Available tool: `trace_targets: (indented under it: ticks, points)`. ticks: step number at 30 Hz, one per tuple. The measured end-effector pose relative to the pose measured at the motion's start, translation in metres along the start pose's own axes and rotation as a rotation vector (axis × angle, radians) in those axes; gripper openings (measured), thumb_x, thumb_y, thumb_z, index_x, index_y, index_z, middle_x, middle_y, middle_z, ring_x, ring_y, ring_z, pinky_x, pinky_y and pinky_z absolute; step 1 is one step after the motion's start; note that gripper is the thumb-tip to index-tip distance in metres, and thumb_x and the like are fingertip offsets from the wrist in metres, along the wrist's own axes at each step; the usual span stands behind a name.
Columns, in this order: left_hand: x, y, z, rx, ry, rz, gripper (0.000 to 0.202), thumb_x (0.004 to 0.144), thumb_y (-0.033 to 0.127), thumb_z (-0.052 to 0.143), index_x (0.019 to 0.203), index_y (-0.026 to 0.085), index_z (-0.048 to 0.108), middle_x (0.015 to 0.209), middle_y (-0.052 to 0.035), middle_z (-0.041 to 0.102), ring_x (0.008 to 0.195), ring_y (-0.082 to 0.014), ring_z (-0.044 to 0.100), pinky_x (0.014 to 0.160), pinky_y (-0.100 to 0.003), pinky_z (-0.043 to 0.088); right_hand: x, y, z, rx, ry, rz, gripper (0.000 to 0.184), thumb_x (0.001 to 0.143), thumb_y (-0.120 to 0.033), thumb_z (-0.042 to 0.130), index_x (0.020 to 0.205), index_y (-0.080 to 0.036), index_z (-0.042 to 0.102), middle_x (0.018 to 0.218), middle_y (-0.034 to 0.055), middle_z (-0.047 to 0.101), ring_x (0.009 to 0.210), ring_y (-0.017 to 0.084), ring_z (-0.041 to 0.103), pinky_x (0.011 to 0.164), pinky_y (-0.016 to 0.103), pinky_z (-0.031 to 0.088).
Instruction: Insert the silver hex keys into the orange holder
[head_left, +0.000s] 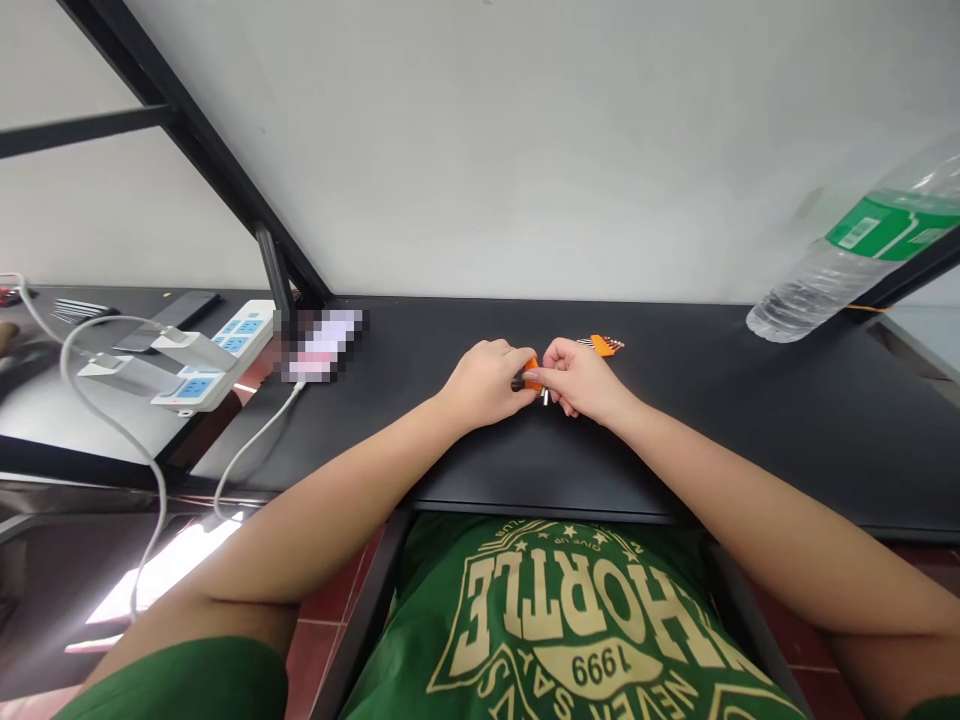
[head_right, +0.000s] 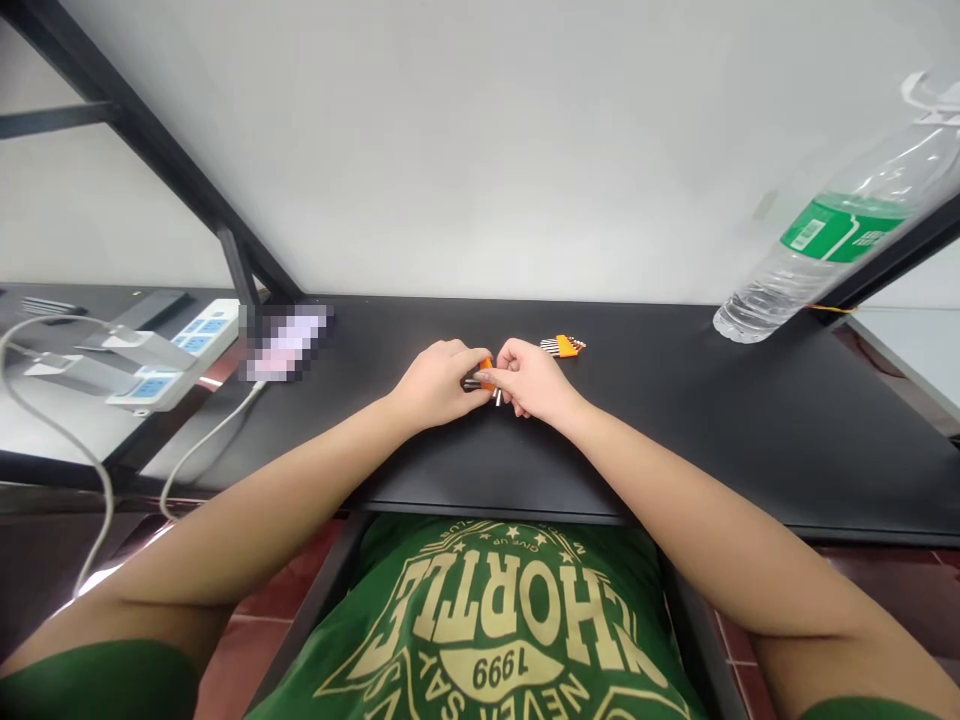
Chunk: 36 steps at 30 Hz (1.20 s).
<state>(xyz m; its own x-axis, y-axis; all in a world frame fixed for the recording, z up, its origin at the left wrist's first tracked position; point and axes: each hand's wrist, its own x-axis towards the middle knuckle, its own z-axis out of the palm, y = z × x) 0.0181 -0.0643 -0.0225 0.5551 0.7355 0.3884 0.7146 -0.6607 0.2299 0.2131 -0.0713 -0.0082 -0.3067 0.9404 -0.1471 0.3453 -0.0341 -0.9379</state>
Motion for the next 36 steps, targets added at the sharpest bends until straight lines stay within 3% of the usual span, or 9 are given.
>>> trace_targets:
  ticks: [5,7,10,19,21,25,28,31,36]
  points:
    - [0.000,-0.004,-0.006,0.047,0.003,-0.025,0.030,0.086,0.028,0.067,0.116,0.021,0.065,0.093,-0.0053,0.073,0.090,-0.0247,0.067,0.082,-0.038,0.050,0.004,0.008,-0.028,-0.575,0.208,-0.342,0.026,0.098,-0.040,0.062,0.082,-0.021,0.067,0.074,0.0016,0.065,0.070,0.016,0.059,0.068,0.030,0.045]
    - [-0.001,-0.012,-0.010,0.068,-0.020,-0.021,0.038,0.085,0.027,0.068,0.123,0.022,0.064,0.098,-0.0064,0.074,0.094,-0.0262,0.068,0.085,-0.040,0.051,0.009,0.016,-0.044,-0.771,0.172,-0.349,0.016,0.094,-0.028,0.063,0.087,-0.020,0.074,0.089,0.0051,0.068,0.079,0.017,0.060,0.075,0.032,0.044]
    - [-0.002,-0.023,-0.015,0.103,-0.046,-0.038,0.040,0.084,0.028,0.068,0.124,0.023,0.065,0.098,-0.0061,0.074,0.095,-0.0276,0.069,0.086,-0.040,0.051,0.016,0.026,-0.058,-0.871,0.065,-0.295,0.013,0.092,-0.023,0.064,0.090,-0.020,0.077,0.100,0.0060,0.067,0.081,0.017,0.061,0.077,0.031,0.045]
    - [-0.002,-0.028,-0.015,0.089,-0.057,-0.048,0.038,0.084,0.032,0.068,0.121,0.024,0.067,0.093,-0.0061,0.073,0.089,-0.0272,0.069,0.083,-0.040,0.052,0.015,0.023,-0.049,-0.986,0.072,-0.249,0.011,0.090,-0.020,0.061,0.098,-0.020,0.069,0.099,0.0046,0.069,0.090,0.020,0.063,0.088,0.036,0.041]
    - [-0.002,-0.028,-0.015,0.087,-0.056,-0.054,0.039,0.084,0.031,0.067,0.122,0.023,0.066,0.093,-0.0061,0.072,0.089,-0.0271,0.069,0.083,-0.040,0.052,0.014,0.022,-0.048,-1.024,0.055,-0.236,0.009,0.091,-0.020,0.059,0.093,-0.020,0.069,0.099,0.0053,0.069,0.091,0.021,0.062,0.088,0.037,0.041]
    - [-0.003,-0.028,-0.014,0.102,-0.068,-0.054,0.040,0.085,0.029,0.067,0.125,0.023,0.066,0.094,-0.0064,0.072,0.092,-0.0275,0.069,0.084,-0.040,0.052,0.006,0.014,-0.042,-1.018,-0.036,-0.172,0.004,0.083,-0.019,0.064,0.079,-0.020,0.064,0.094,0.0061,0.068,0.082,0.020,0.060,0.072,0.032,0.042]
    - [-0.003,-0.028,-0.011,0.109,-0.069,-0.047,0.042,0.084,0.029,0.068,0.125,0.022,0.067,0.097,-0.0077,0.073,0.093,-0.0277,0.069,0.086,-0.041,0.053,-0.002,0.006,-0.036,-1.021,-0.118,-0.118,0.010,0.076,-0.015,0.066,0.075,-0.020,0.058,0.091,0.0064,0.068,0.075,0.019,0.058,0.061,0.030,0.038]
    - [-0.003,-0.027,-0.008,0.113,-0.074,-0.039,0.043,0.084,0.030,0.069,0.126,0.021,0.067,0.098,-0.0085,0.073,0.093,-0.0274,0.070,0.088,-0.041,0.053,-0.006,0.003,-0.034,-1.018,-0.117,-0.190,0.014,0.077,-0.013,0.064,0.072,-0.020,0.053,0.086,0.0057,0.068,0.073,0.018,0.056,0.060,0.029,0.036]
    - [-0.002,-0.024,-0.008,0.131,-0.103,-0.049,0.039,0.084,0.029,0.070,0.122,0.020,0.069,0.096,-0.0076,0.073,0.092,-0.0268,0.070,0.087,-0.039,0.052,-0.004,0.006,-0.039,-0.757,-0.071,-0.306,0.006,0.082,-0.016,0.062,0.079,-0.021,0.059,0.075,-0.0002,0.067,0.070,0.015,0.059,0.067,0.027,0.042]
